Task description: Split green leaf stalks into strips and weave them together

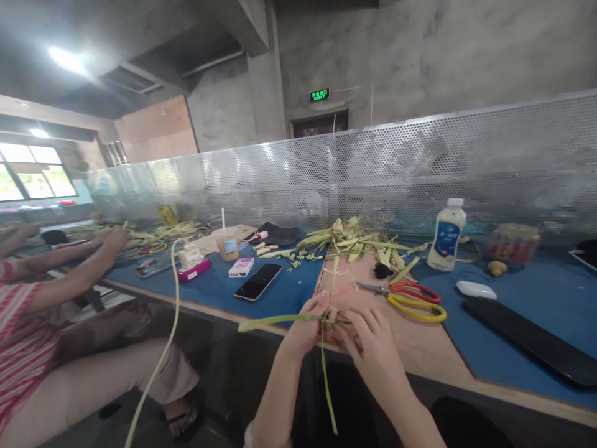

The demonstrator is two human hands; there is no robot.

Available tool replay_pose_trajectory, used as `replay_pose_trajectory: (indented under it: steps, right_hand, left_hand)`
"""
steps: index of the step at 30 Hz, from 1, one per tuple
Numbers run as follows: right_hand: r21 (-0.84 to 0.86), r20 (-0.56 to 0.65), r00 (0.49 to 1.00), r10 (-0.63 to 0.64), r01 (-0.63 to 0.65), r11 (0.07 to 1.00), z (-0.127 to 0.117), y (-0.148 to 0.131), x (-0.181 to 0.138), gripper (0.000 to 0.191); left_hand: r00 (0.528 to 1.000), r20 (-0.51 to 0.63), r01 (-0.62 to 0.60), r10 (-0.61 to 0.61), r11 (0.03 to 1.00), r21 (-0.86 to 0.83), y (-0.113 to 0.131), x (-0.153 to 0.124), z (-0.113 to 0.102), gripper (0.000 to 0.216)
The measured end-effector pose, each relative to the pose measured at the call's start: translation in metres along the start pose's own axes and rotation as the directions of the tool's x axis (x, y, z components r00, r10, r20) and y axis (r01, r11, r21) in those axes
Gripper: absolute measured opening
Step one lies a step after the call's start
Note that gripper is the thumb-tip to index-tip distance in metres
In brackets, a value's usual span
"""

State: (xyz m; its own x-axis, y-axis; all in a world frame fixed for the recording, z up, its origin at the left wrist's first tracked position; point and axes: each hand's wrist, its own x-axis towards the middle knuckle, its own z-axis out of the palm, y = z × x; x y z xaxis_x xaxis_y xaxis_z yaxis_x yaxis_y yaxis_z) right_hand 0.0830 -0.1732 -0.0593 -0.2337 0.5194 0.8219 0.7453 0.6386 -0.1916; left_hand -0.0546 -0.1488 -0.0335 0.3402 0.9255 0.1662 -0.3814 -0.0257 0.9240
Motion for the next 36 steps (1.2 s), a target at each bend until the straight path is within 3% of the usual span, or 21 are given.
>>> replay_pose_trajectory:
  steps: [5, 11, 14, 19, 23, 27, 31, 36]
  right_hand:
    - [0.088, 0.010, 1.000, -0.024, 0.023, 0.996, -0.006, -0.001, -0.001, 0.011]
    - [0.176, 0.106, 0.994, 0.009, -0.027, 0.984, -0.008, -0.008, -0.003, 0.009]
    - [0.223, 0.107, 0.990, 0.090, -0.112, 0.968, -0.004, -0.018, -0.006, 0.011]
    - [0.384, 0.171, 0.914, 0.368, -0.406, 0.829, 0.004, -0.025, -0.011, 0.014]
    - [0.526, 0.257, 0.852, 0.456, -0.519, 0.673, 0.000, -0.016, -0.005, 0.021]
    - [0.592, 0.204, 0.783, 0.588, -0.577, 0.563, -0.008, -0.002, 0.003, 0.027]
    - [0.576, 0.074, 0.768, 0.636, -0.553, 0.602, -0.012, 0.012, 0.009, 0.029]
    - [0.596, 0.090, 0.759, 0.645, -0.560, 0.576, -0.013, 0.020, 0.012, 0.029]
  left_hand:
    - [0.992, 0.058, 0.110, -0.112, 0.994, 0.025, 0.001, 0.001, -0.001, 0.049]
    - [0.994, 0.036, 0.101, -0.105, 0.990, 0.103, 0.004, 0.001, 0.000, 0.048]
    - [0.992, 0.058, 0.107, -0.113, 0.989, 0.102, 0.005, 0.001, 0.002, 0.048]
    - [0.988, 0.049, 0.139, -0.150, 0.975, 0.172, 0.004, 0.002, 0.005, 0.047]
    - [1.000, -0.029, 0.011, -0.006, 0.986, 0.169, -0.004, 0.008, 0.004, 0.042]
    - [0.994, -0.074, -0.059, 0.082, 0.959, 0.276, -0.008, 0.013, 0.002, 0.037]
    - [0.999, -0.006, -0.046, 0.052, 0.919, 0.392, -0.002, 0.009, 0.003, 0.035]
    - [0.993, 0.107, -0.099, 0.058, 0.893, 0.439, 0.006, 0.003, 0.004, 0.022]
